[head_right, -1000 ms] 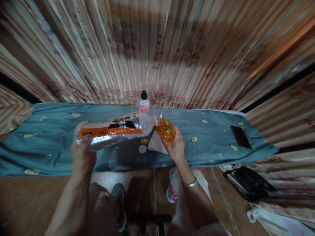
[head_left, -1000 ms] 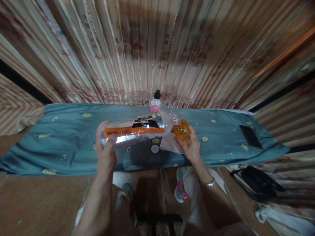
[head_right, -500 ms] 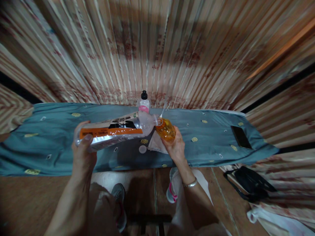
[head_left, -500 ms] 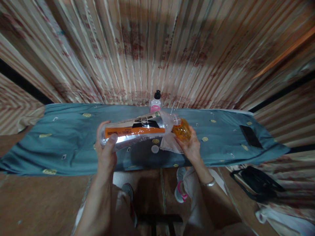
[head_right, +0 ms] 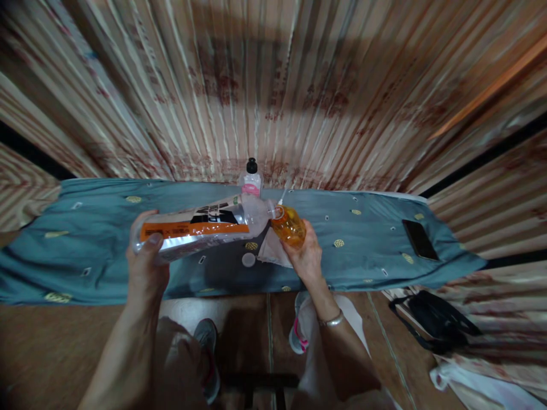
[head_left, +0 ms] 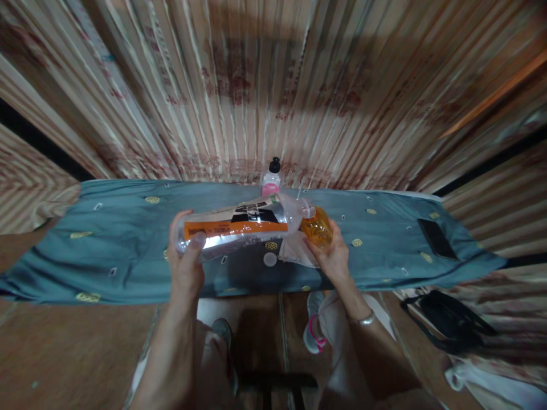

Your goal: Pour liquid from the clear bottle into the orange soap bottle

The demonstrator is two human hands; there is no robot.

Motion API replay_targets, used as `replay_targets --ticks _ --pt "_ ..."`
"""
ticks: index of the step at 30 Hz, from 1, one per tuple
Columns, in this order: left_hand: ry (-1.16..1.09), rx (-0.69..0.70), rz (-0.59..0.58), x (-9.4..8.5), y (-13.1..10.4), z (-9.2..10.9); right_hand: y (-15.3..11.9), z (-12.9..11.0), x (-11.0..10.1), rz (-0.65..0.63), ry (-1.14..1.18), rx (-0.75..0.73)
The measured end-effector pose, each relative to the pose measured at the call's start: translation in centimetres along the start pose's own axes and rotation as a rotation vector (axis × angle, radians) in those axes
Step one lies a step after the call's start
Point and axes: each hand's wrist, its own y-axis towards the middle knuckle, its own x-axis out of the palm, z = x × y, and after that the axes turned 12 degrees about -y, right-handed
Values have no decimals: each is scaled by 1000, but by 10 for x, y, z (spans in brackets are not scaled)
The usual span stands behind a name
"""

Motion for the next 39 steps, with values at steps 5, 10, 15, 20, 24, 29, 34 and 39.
replay_targets --ticks 5,10,15,20,24,29,34,39 --pt "2 -2 -3 -1 -1 -1 0 1 1 -6 -2 -8" --pt "16 -19 -17 -2 -2 0 0 1 2 16 -8 -15" --pt "-31 -32 10 -2 -1 0 0 1 2 22 -22 -33" --pt "-18 -19 -2 -3 0 -3 0 -1 1 10 -5 -27" --pt "-6 -9 1 -5 1 -6 0 -1 0 -6 -3 -16" --pt "26 0 -11 -5 1 -6 0 1 2 -1 1 -26" --pt "50 9 -9 -3 0 -4 1 5 4 18 -9 -45" --pt "49 -5 -12 -4 1 -5 1 4 3 10 -14 -44"
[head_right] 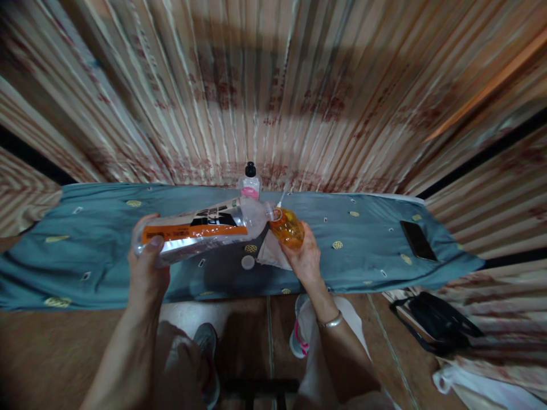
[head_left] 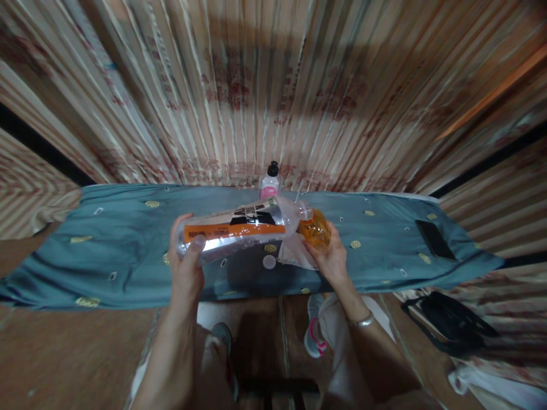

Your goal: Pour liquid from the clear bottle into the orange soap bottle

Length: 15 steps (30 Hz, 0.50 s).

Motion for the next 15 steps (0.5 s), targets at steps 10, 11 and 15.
replay_targets --ticks 10,11,15 --pt "-2 3 -11 -2 0 -2 0 -2 0 1 4 4" --pt "1 7 -11 -2 0 -3 0 -2 -1 0 7 9" --pt "4 18 -10 -2 0 -2 0 -3 -2 -19 14 39"
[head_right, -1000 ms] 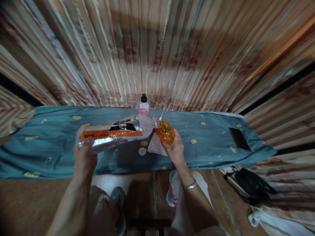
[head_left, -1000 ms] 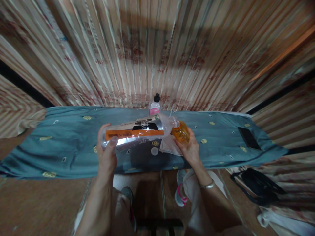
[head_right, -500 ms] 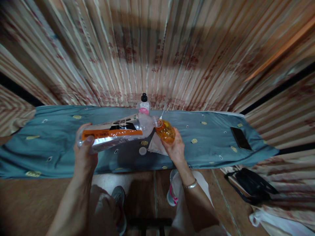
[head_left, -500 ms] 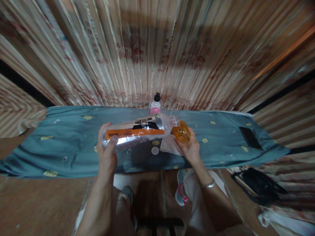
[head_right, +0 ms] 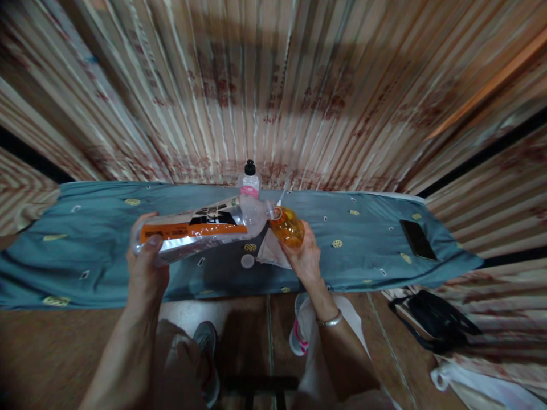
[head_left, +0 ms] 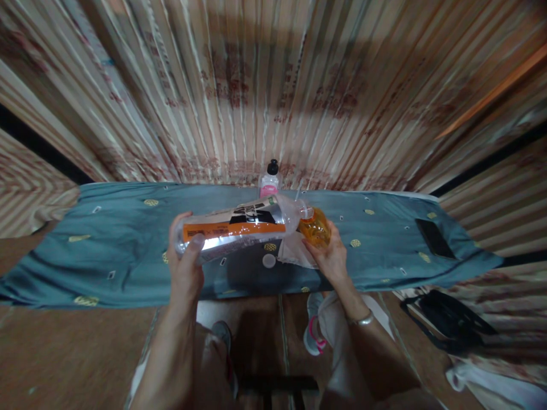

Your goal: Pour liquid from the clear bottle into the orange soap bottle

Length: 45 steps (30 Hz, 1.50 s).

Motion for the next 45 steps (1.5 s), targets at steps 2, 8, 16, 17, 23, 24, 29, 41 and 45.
replay_targets --ticks 2,8,16,17,23,24,29,41,45 --pt "-18 -14 5 1 0 1 0 0 0 -8 1 5" --pt "-28 -9 12 3 0 3 0 1 0 22 -8 -31" --pt "-51 -12 18 4 0 5 -1 1 1 22 -26 -34" --pt "-55 -17 20 4 0 5 -1 1 1 19 -28 -35" --pt "-63 -28 26 4 0 5 0 0 0 11 -14 -28" --pt "-56 -23 21 4 0 5 0 0 0 14 -12 -31" --pt "-6 7 -16 0 0 2 0 -1 1 29 -11 -30" --pt "5 1 -18 -2 0 2 0 -1 -1 0 -4 -25" --pt "16 14 -12 0 0 3 0 -2 -1 9 -8 -19"
